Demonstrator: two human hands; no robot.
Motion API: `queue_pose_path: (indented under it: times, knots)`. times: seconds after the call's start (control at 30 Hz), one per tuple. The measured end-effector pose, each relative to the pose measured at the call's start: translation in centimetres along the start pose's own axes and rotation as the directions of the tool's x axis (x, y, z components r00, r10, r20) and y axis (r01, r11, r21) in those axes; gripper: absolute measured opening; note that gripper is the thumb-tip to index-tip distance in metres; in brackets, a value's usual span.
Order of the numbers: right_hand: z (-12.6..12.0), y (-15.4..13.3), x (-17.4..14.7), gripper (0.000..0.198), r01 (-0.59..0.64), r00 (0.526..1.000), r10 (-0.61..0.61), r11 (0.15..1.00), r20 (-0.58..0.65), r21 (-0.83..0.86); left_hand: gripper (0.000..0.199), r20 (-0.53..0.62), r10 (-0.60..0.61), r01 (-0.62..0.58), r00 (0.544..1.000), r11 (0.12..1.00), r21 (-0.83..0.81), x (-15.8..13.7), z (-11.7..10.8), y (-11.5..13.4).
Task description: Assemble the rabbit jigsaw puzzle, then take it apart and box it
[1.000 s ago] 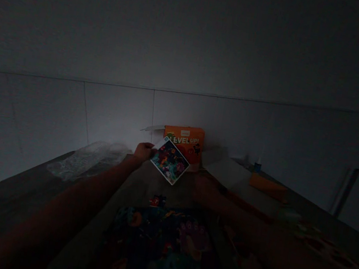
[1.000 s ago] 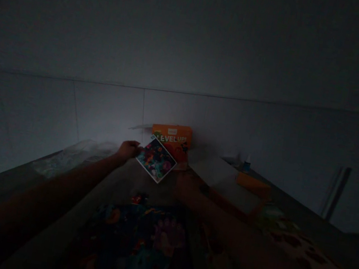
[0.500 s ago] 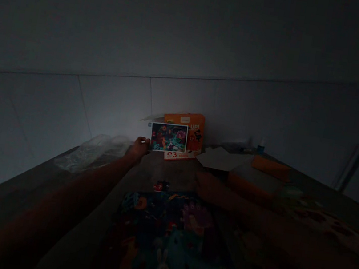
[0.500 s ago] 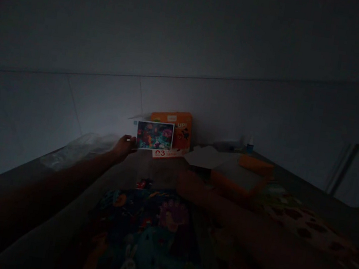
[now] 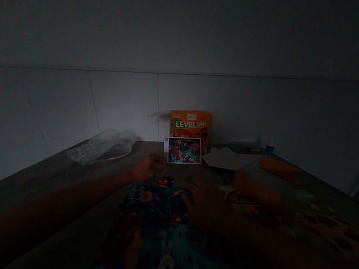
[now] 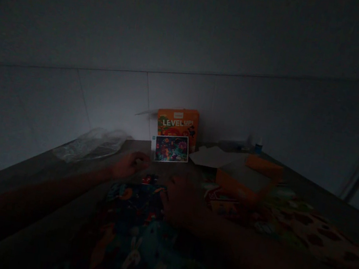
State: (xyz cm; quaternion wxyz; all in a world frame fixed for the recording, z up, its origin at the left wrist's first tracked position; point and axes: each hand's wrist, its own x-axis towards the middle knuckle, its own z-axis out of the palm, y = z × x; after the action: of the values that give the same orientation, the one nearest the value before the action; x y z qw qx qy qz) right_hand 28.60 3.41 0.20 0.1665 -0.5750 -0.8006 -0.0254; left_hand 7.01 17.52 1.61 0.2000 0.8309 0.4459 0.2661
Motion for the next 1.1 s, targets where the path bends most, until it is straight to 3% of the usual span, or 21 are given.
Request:
queue_pose_path:
  times: [0.1,0.2,0.33,0.53,0.67,0.77,0.93,1.1]
  knots:
    - [0.6,-2.0,-0.2,0.031,0.040,0.999,-0.040,0.998,-0.003,0.042,0.030,0.157,0.152,-0.158,0.976,0.987,0.029,-6.9,-1.5,1.2]
    - [1.5,-3.2,-0.8,0.040,0.033,0.999,-0.033,0.997,0.002,0.065,0.058,0.345,0.267,-0.330,0.900,0.934,0.138,-13.6,-2.8,1.1]
    - [2.3,-2.9,-1.1,0.037,0.014,1.000,-0.013,0.993,-0.004,0.119,0.062,0.419,0.107,-0.244,0.902,0.926,0.288,-18.7,-4.4,0.1]
    - [2.5,-1.3,-0.6,0.023,0.033,0.999,-0.022,0.971,-0.045,0.237,0.063,0.391,0.171,-0.275,0.904,0.934,0.228,-18.0,-5.0,-0.4]
    - [2.5,-1.4,-0.6,0.022,0.093,0.994,-0.074,0.963,-0.083,0.252,0.065,0.183,0.134,-0.172,0.974,0.962,0.214,-16.9,-4.2,-1.9]
    - [2.3,-1.7,-1.0,0.020,0.166,0.984,-0.140,0.948,-0.112,0.273,0.066,0.053,0.070,-0.080,0.996,0.970,0.230,-16.6,-4.0,-3.0]
    - [1.8,-2.0,-1.5,0.024,0.375,0.926,-0.373,0.902,-0.051,0.214,0.050,0.084,0.086,-0.099,0.993,0.981,0.165,-16.2,-4.3,-3.3]
    - [1.5,-2.1,-1.5,0.024,0.423,0.906,-0.423,0.891,-0.034,0.165,0.033,0.073,0.118,-0.128,0.990,0.978,0.162,-15.8,-4.2,-2.8]
